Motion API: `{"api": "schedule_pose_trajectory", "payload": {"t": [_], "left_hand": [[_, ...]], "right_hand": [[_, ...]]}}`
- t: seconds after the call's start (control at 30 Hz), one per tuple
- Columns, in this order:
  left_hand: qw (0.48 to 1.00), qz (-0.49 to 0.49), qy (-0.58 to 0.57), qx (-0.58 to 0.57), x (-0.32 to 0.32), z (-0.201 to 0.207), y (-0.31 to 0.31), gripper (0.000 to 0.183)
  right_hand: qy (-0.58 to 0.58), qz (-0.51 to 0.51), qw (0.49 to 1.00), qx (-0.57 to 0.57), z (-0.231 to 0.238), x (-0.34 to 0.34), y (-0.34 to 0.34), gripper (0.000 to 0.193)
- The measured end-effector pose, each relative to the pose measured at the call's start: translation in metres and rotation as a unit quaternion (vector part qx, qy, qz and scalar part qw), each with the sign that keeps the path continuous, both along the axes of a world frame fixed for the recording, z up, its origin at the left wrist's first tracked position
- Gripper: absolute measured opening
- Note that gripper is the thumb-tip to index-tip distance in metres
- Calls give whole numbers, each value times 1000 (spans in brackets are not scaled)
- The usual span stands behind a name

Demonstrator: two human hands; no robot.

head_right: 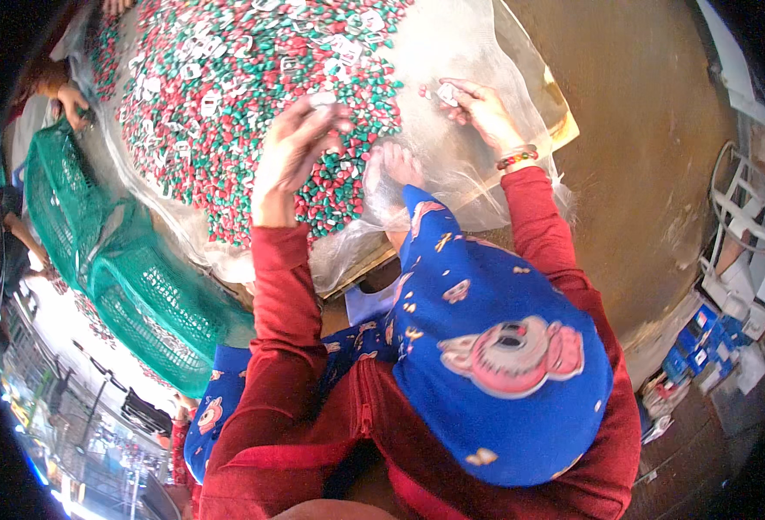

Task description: The person sorts through a pile of red, white, and green plastic components by hand, picking up specific white circular pieces and placing them into a green plastic basket.

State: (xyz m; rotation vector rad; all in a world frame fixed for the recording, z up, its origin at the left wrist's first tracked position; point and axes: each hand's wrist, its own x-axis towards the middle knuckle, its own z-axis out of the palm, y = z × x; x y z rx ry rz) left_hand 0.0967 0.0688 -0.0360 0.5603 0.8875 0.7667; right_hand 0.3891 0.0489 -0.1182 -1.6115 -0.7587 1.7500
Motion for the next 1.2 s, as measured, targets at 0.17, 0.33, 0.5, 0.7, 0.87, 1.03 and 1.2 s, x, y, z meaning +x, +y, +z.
{"api": "schedule_pose_trajectory", "payload": {"t": [0.17,0.33,0.5,0.7,0.87,1.03,1.2], "left_hand": [[969,-181,149,79,102,-50,7,22],[920,-196,306,144,128,-117,-13,23],[858,-231,397,230,147,-118,-22,24],[795,-266,476,266,159,-104,-18,37],[832,-241,424,263,162,-108,-11,44],[799,-261,455,296,161,-123,-10,37],[776,-270,468,326,161,-127,-13,24]], "right_hand": [[-100,-16,994,28,-22,10,-16,32],[-239,40,970,37,-33,-3,-15,23],[-273,50,957,90,-39,1,-27,25],[-326,62,935,125,-31,-1,-25,26],[-338,61,927,150,-31,0,-26,24],[-341,58,920,183,-37,2,-27,24],[-342,58,922,170,-40,2,-29,25]]}}
